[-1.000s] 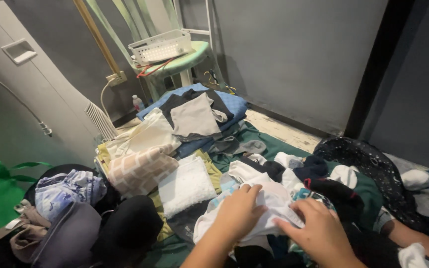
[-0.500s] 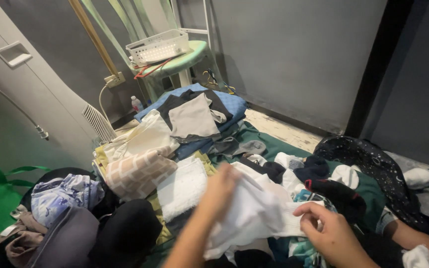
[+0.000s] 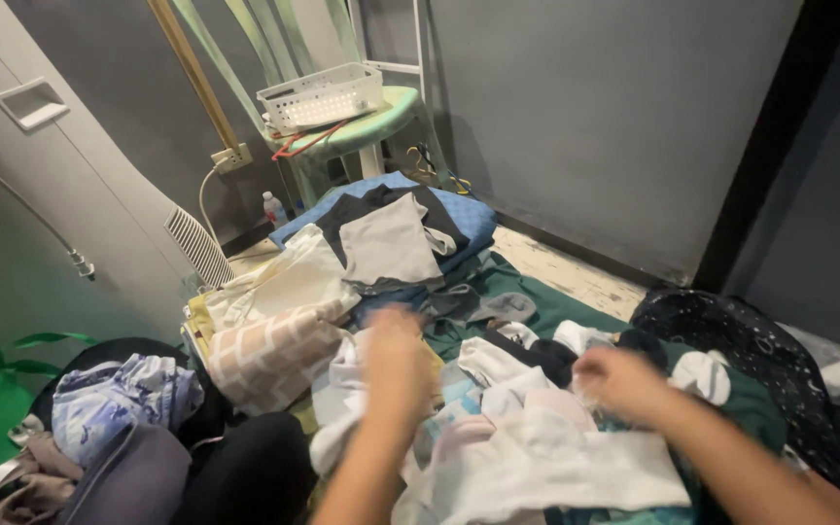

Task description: Folding various items of laundry including socks and shirts while sitting on the floor.

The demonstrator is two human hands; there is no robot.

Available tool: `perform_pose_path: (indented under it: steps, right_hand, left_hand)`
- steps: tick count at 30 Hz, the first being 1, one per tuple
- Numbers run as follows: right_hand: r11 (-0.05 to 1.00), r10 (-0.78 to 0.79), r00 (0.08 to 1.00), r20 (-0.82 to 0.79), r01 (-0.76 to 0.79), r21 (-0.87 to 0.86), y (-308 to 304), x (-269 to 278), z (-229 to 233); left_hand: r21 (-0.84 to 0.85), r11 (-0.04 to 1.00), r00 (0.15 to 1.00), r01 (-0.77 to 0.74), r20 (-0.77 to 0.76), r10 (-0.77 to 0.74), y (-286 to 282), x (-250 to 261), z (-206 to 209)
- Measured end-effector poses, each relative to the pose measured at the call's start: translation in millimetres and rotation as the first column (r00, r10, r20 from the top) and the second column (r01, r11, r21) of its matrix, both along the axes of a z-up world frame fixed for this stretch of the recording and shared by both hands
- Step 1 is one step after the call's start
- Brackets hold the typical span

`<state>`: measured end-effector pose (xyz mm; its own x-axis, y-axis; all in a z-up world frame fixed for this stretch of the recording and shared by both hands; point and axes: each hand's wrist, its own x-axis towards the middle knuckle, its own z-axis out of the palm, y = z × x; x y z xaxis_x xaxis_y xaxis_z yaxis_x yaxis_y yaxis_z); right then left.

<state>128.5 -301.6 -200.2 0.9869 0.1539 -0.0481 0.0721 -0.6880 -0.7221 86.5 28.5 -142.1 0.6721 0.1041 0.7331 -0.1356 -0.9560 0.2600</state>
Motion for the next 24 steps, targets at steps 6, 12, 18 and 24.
perform_pose_path:
  steps: [6, 12, 18, 24]
  right_hand:
    - [0.742, 0.235, 0.971, -0.035, -0.203, -0.639, 50.8, -77.5, -59.0]
    - [0.814, 0.393, 0.914, -0.097, -0.395, -0.425, 26.6, -68.7, -63.6]
    - [0.992, -0.120, 0.993, 0.018, 0.119, 0.050, -2.9, -20.7, -31.3]
    - [0.967, -0.131, 0.978, 0.165, 0.163, -0.198, -27.0, -1.3, -75.6]
  left_hand:
    - [-0.299, 0.731, 0.656, 0.614, -0.322, -0.683, -77.3, -25.4, -32.4]
    - [-0.307, 0.777, 0.581, 0.550, -0.527, -0.620, -77.6, -39.1, -27.2]
    - [-0.141, 0.924, 0.371, 0.356, -0.886, -0.279, -78.0, -40.9, -9.3]
    - [-0.047, 0.846, 0.334, 0.532, -0.906, -0.260, -82.3, -50.2, -15.2]
